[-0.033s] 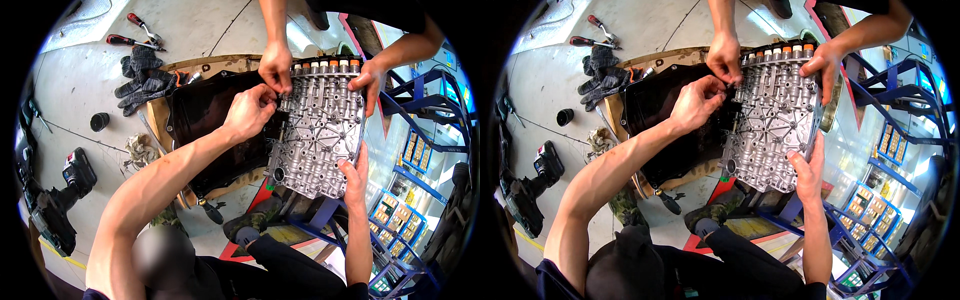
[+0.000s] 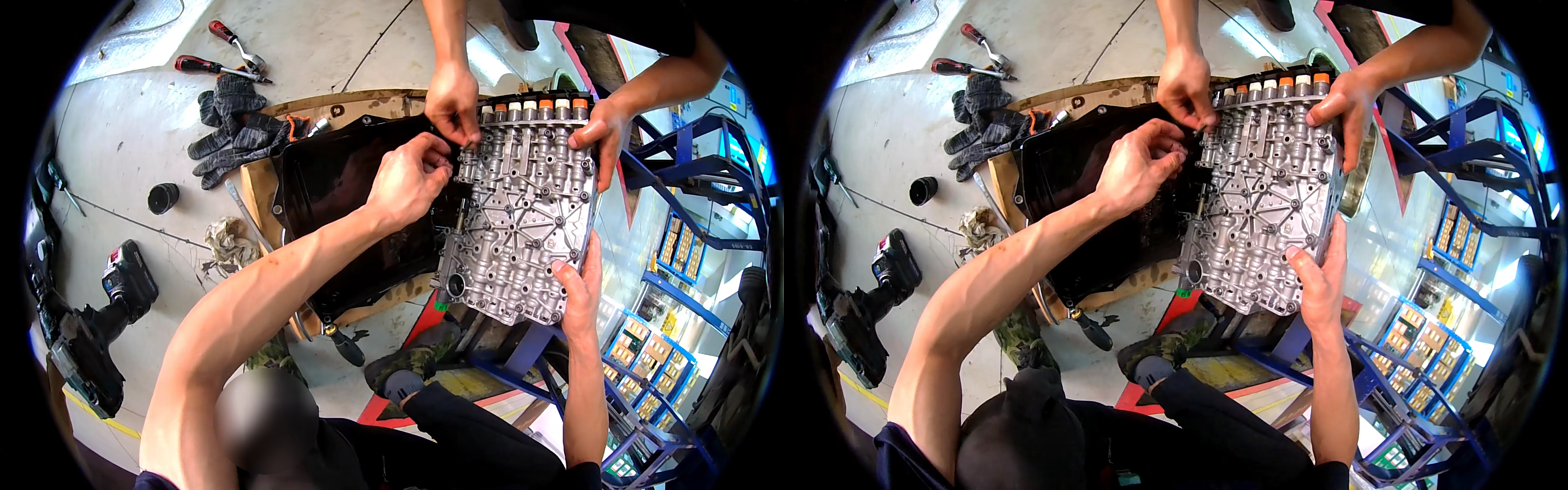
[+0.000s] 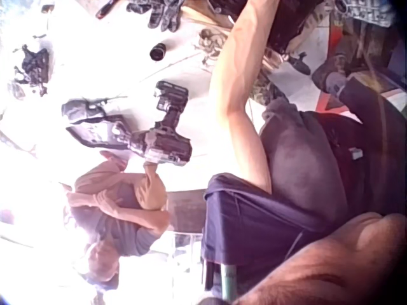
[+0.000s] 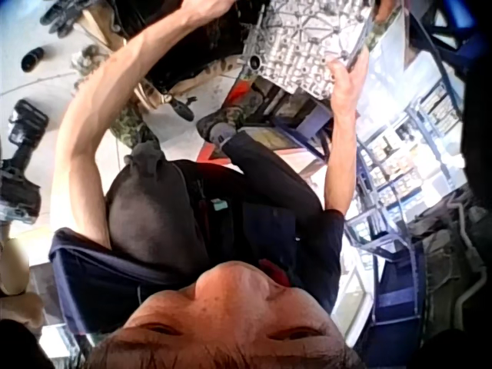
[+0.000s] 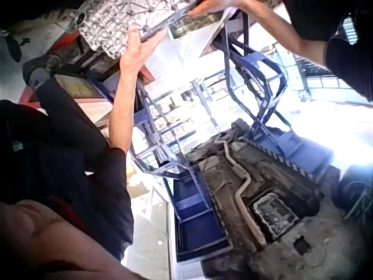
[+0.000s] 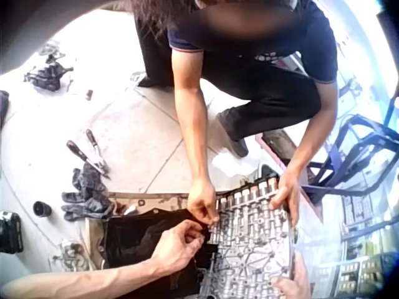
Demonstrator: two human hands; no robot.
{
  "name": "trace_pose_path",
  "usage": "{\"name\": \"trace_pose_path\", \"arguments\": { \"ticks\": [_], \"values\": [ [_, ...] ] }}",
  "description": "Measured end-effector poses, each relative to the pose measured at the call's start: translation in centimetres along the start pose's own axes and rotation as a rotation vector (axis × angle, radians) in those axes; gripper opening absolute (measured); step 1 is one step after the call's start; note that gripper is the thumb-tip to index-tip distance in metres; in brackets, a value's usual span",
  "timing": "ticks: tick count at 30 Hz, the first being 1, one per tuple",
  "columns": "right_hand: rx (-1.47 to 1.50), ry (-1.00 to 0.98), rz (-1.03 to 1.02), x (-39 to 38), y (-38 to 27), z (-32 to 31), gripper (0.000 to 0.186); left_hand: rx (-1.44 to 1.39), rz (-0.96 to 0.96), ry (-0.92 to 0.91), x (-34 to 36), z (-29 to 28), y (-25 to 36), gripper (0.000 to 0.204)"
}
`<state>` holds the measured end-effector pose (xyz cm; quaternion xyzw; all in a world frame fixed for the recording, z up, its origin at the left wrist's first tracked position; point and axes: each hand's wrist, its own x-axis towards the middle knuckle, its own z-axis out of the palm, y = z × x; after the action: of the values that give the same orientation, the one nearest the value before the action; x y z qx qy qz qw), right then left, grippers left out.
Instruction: The person sits on the floor and uses a screwdriver to tighten screws on a metallic engine component held in their hands. A second person assists by holding the part steady and using a tool to help with the fastening process.
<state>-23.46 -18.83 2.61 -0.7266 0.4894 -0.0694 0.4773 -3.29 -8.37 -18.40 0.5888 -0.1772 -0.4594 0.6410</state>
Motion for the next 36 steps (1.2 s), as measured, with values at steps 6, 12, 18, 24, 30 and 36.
{"name": "trace_pose_path", "arguments": {
  "ticks": [6, 12, 18, 24, 30, 36],
  "values": [
    [0.052, -0.003, 0.032, 0.0, 0.1, -0.1, 0.071, 0.242, -0.007, -0.235, -2.2, 2.8, -0.4, 0.033],
    [-0.005, 0.013, 0.010, -0.1, -0.1, 0.1, 0.070, 0.175, 0.066, -0.152, -2.7, 4.7, -0.8, 0.024],
    [0.003, 0.016, 0.010, -0.1, 0.3, -0.1, 0.071, 0.132, -0.053, -0.046, -4.1, 5.1, -0.6, 0.023],
    [0.015, 0.007, 0.008, 0.0, 0.3, -0.1, 0.072, 0.187, 0.061, -0.111, -3.1, 4.9, -1.3, 0.025],
    [0.036, 0.013, 0.020, -0.1, 0.2, 0.0, 0.072, 0.200, 0.024, -0.094, -3.3, 4.9, -0.8, 0.029],
    [0.027, 0.017, 0.023, -0.2, -0.1, 0.2, 0.072, 0.333, -0.050, -0.152, -2.9, 4.5, -0.2, 0.030]
  ]
}}
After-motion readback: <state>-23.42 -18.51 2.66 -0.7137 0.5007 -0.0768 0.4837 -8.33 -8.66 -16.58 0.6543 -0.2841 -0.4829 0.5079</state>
